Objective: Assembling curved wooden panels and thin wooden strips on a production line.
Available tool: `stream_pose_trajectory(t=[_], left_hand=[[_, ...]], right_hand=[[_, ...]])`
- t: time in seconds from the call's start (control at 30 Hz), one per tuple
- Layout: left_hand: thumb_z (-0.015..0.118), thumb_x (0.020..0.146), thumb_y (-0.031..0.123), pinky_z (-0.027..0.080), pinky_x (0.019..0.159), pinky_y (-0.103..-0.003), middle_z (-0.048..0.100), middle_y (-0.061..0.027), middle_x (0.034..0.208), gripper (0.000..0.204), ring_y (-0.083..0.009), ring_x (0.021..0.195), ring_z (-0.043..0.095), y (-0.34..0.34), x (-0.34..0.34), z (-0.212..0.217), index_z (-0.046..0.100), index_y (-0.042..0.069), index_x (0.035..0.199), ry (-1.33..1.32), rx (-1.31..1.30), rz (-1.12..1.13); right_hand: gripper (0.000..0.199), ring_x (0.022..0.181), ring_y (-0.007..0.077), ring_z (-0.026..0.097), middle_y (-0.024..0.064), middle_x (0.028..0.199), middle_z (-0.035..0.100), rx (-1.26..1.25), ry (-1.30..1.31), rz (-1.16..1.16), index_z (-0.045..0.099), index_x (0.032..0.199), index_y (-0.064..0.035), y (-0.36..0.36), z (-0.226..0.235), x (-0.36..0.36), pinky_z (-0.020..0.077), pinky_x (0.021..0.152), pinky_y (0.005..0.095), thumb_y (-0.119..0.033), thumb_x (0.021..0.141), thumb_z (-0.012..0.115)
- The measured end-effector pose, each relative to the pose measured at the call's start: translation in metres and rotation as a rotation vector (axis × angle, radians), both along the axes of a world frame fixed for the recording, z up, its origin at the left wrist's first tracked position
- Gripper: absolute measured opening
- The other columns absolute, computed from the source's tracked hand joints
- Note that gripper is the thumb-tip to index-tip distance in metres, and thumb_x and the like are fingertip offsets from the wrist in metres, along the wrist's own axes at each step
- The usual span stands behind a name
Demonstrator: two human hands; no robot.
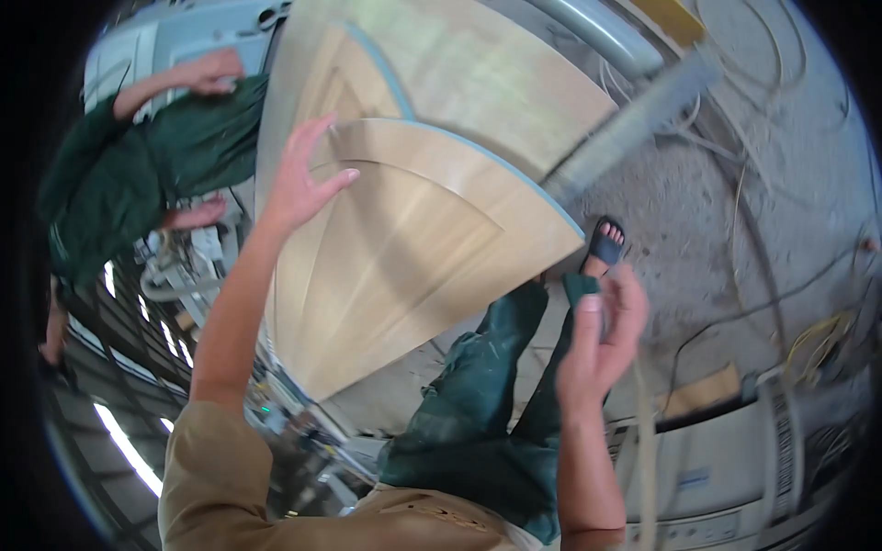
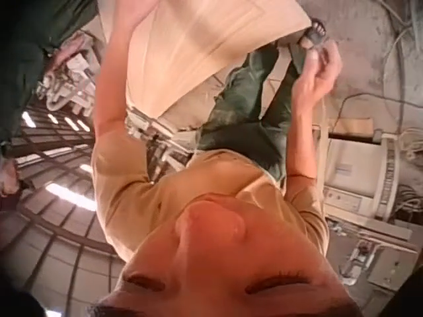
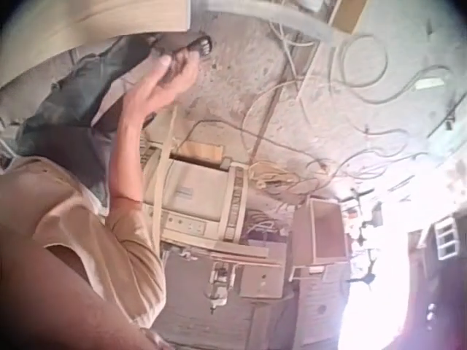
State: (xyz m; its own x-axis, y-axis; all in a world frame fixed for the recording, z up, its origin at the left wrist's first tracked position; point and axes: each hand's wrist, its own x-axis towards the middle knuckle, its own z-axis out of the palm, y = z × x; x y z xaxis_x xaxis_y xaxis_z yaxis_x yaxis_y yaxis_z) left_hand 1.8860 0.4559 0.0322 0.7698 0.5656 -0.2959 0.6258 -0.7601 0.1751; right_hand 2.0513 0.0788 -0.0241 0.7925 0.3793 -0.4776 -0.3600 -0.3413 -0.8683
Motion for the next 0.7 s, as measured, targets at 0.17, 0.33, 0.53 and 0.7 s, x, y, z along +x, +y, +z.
stream_pose_trajectory(t=[0.17,0.33,0.53,0.7], left_hand=[[0.078,0.085,0.030,0.039,0.113,-0.043,0.049,-0.0188,0.145,0.075,-0.0358,0.135,0.047,-0.029,-0.157,0.002,0.046,0.006,0.148,-0.163,0.182,0.440],[0.075,0.088,0.026,0.037,0.114,-0.044,0.049,-0.0217,0.145,0.068,-0.0378,0.137,0.045,0.000,-0.261,-0.008,0.047,0.005,0.147,-0.161,0.251,0.552],[0.078,0.083,0.031,0.043,0.110,-0.042,0.052,-0.0154,0.143,0.069,-0.0346,0.132,0.050,0.100,-0.303,-0.016,0.052,0.007,0.142,-0.154,0.115,0.462],[0.082,0.078,0.028,0.046,0.106,-0.040,0.058,-0.0142,0.131,0.064,-0.0338,0.124,0.055,0.138,-0.341,-0.017,0.059,0.005,0.133,-0.158,-0.100,0.477]], right_hand=[[0.037,0.123,0.0226,0.057,0.0130,0.131,0.062,0.008,-0.320,0.466,0.059,0.134,0.0022,0.076,0.035,0.059,0.0445,0.104,0.0365,-0.014,0.101,0.059],[0.037,0.119,0.0327,0.059,0.0179,0.126,0.063,-0.035,-0.569,0.918,0.061,0.130,-0.0008,0.194,0.048,0.034,0.0452,0.103,0.0401,-0.016,0.096,0.063],[0.045,0.122,0.0383,0.056,0.0181,0.130,0.061,0.068,-0.874,1.244,0.059,0.132,-0.0051,0.314,0.040,-0.049,0.0442,0.104,0.0448,-0.016,0.091,0.071],[0.058,0.123,0.0378,0.055,0.0169,0.133,0.059,-0.013,-1.020,1.402,0.057,0.136,-0.0060,0.388,0.055,-0.119,0.0445,0.105,0.0450,-0.017,0.084,0.079]])
